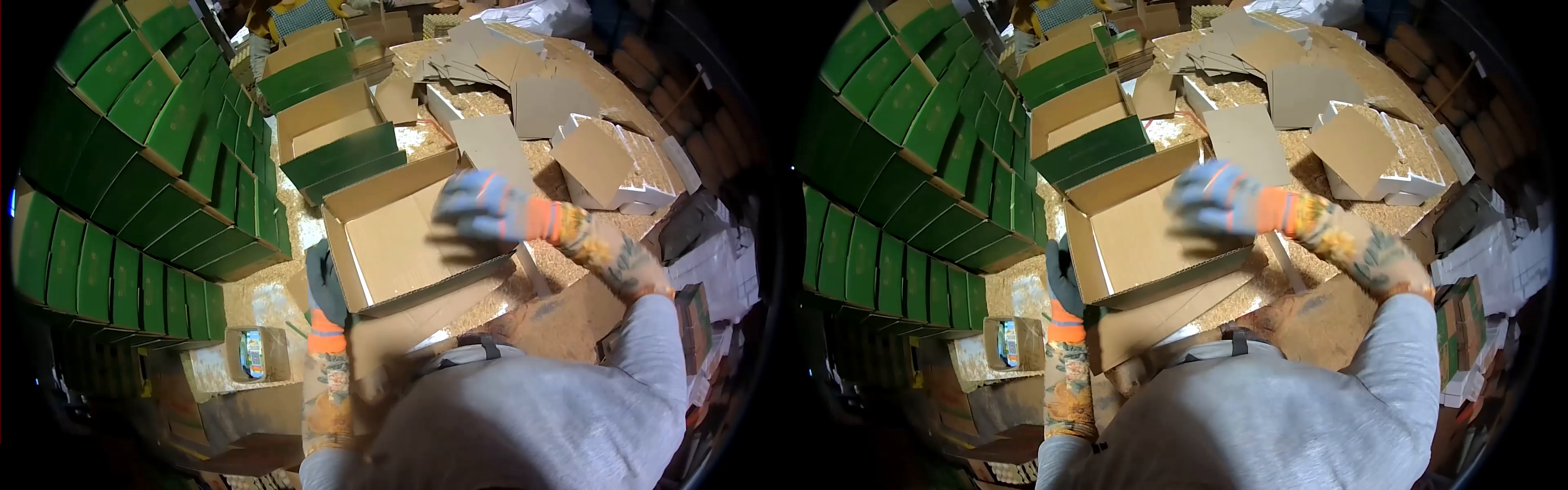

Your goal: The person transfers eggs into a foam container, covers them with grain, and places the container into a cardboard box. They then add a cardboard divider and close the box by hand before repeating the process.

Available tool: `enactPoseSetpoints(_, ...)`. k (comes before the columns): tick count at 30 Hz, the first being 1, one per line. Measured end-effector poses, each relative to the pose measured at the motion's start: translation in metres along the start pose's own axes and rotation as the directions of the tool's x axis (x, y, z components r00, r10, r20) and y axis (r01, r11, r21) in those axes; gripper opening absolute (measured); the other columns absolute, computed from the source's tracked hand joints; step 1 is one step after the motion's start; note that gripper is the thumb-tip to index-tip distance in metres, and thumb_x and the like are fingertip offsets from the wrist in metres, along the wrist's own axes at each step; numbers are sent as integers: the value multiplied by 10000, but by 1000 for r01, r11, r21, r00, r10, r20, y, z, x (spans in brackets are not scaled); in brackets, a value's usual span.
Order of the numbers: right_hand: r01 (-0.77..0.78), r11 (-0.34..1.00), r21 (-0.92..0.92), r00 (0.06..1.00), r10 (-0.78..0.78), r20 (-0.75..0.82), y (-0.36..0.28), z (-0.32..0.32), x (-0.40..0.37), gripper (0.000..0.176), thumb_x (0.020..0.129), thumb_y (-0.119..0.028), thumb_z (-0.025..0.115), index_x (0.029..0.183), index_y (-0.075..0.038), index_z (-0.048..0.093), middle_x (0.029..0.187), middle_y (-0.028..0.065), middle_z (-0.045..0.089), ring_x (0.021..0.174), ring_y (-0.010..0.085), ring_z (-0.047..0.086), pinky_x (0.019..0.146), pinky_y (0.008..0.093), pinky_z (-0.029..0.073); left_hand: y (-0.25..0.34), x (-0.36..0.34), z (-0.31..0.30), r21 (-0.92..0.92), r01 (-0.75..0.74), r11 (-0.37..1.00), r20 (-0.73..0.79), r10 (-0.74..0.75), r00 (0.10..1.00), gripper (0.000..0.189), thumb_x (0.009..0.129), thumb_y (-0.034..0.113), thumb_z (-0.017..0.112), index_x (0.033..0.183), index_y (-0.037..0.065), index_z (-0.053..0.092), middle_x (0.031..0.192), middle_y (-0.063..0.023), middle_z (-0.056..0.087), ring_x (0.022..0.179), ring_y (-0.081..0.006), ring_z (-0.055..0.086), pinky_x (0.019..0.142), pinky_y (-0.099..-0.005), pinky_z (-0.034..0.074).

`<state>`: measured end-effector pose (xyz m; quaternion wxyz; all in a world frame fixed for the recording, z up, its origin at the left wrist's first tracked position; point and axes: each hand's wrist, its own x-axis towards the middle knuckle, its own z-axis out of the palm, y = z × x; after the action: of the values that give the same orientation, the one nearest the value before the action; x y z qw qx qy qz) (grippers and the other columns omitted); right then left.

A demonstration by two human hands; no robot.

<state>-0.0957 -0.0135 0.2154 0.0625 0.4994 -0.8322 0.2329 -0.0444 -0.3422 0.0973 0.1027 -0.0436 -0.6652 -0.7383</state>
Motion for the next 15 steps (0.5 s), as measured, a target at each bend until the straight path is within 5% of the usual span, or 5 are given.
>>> enactPoseSetpoints(2, -290, 883, 368, 817, 429, -385, 18, -5, -24, 315, 864, -230, 527, 1151, -101, 553, 1081, 87, 569, 990, 234, 547, 842, 319, 444, -4, 0, -14, -418, 285, 863, 70, -282, 957, 394, 938, 252, 412, 1255, 18, 415, 1246, -144, 473, 1121, -231, 478, 962, -331, 383)
enactPoseSetpoints(5, -409, -300, 862, 557, 666, 497, 41, 11, -75, 364, 889, -280, 521, 1218, -129, 485, 1028, 48, 581, 934, 110, 538, 767, 275, 473, 17, -2, 8, -685, 566, 460, 353, -470, 809, 485, 916, 372, 455, 1269, 41, 420, 1163, -123, 538, 1098, -201, 508, 912, -311, 433)
enactPoseSetpoints(9, -544, -176, 821, 584, 623, 520, 32, 65, -64, 461, 829, -272, 608, 1238, -115, 466, 948, 53, 600, 834, 112, 545, 720, 257, 473, -11, 4, 24, -82, 677, 731, 118, -668, 735, 517, 831, 171, 627, 1266, 34, 383, 1132, -94, 555, 945, -183, 584, 783, -311, 501)
enactPoseSetpoints(11, -705, 322, 632, 588, 763, 268, 31, 97, -53, 572, 779, -244, 684, 1253, -27, 449, 1110, 46, 571, 889, 128, 532, 782, 267, 447, -27, 13, 24, 120, 564, 817, 191, -577, 794, 629, 789, 105, 663, 1314, 40, 323, 1184, -100, 519, 997, -192, 557, 816, -311, 485)
enactPoseSetpoints(15, -621, 295, 726, 646, 717, 262, 51, 90, -71, 692, 727, -372, 708, 1269, -36, 438, 1129, 86, 571, 992, 166, 543, 848, 312, 449, 41, 6, 57, -143, 415, 899, 261, -370, 892, 712, 779, 47, 641, 1374, 54, 249, 1290, -112, 424, 1158, -199, 437, 962, -340, 379)
